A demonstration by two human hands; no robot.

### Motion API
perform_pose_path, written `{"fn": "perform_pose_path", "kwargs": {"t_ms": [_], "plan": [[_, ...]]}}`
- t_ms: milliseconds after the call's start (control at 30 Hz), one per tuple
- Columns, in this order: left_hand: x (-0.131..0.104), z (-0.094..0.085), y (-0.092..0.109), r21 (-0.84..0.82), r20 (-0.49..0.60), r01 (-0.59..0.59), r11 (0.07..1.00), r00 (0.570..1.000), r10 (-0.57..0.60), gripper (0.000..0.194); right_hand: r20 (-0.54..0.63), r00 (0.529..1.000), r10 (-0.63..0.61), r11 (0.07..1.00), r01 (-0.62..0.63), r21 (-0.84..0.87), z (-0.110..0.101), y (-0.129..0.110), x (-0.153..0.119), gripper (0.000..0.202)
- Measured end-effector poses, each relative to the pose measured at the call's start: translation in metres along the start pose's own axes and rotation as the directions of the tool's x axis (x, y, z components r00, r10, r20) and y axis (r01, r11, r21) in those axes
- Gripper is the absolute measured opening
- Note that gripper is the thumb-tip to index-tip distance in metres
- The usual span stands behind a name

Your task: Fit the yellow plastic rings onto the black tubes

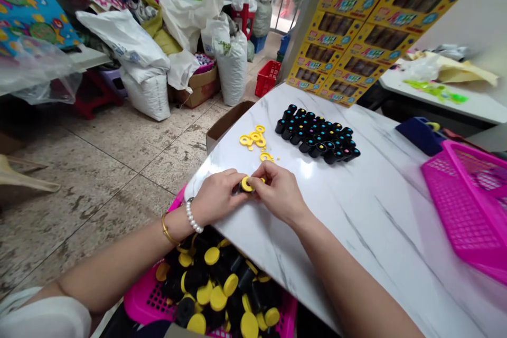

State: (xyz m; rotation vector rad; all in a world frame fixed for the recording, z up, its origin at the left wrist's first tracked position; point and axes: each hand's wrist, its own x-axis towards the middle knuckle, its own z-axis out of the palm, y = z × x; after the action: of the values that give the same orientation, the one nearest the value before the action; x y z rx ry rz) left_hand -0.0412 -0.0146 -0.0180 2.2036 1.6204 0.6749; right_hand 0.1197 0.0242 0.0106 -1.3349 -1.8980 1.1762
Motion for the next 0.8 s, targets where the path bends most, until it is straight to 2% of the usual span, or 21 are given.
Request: {"fn": "perform_pose_path", "kwargs": {"t_ms": [133, 267, 333, 467, 633, 800], "plan": [[0.0, 0.0, -0.001, 0.006, 0.01, 0.002, 1.0, 1.0, -0.002, 0.026, 0.006, 0.999, 0.042, 0.999, -0.042, -0.002, -0.001, -0.004, 0.002, 0.02], [0.001, -0.001, -0.001, 0.001, 0.029, 0.007, 1.0, 1.0, -0.007, 0.03, 0.235, 0.958, 0.164, 0.983, -0.18, 0.046, -0.005, -0.004, 0.004, 0.027], [0.001, -0.001, -0.001, 0.003, 0.036, 0.012, 1.0, 0.999, -0.012, 0.03, 0.291, 0.941, 0.174, 0.981, -0.191, 0.031, -0.006, -0.003, 0.004, 0.03], [0.001, -0.002, -0.001, -0.015, 0.048, 0.011, 1.0, 0.999, -0.01, 0.028, 0.297, 0.946, 0.129, 0.99, -0.142, 0.023, -0.004, 0.001, 0.004, 0.034], [0.003, 0.001, -0.003, -0.03, 0.052, 0.003, 1.0, 0.999, -0.001, 0.029, 0.271, 0.944, 0.187, 0.981, -0.193, -0.004, -0.003, 0.0, 0.011, 0.028], [0.004, 0.001, -0.004, -0.021, 0.036, -0.002, 1.0, 0.999, 0.002, 0.027, 0.17, 0.982, 0.084, 0.986, -0.057, -0.158, -0.002, -0.004, 0.013, 0.023]]}}
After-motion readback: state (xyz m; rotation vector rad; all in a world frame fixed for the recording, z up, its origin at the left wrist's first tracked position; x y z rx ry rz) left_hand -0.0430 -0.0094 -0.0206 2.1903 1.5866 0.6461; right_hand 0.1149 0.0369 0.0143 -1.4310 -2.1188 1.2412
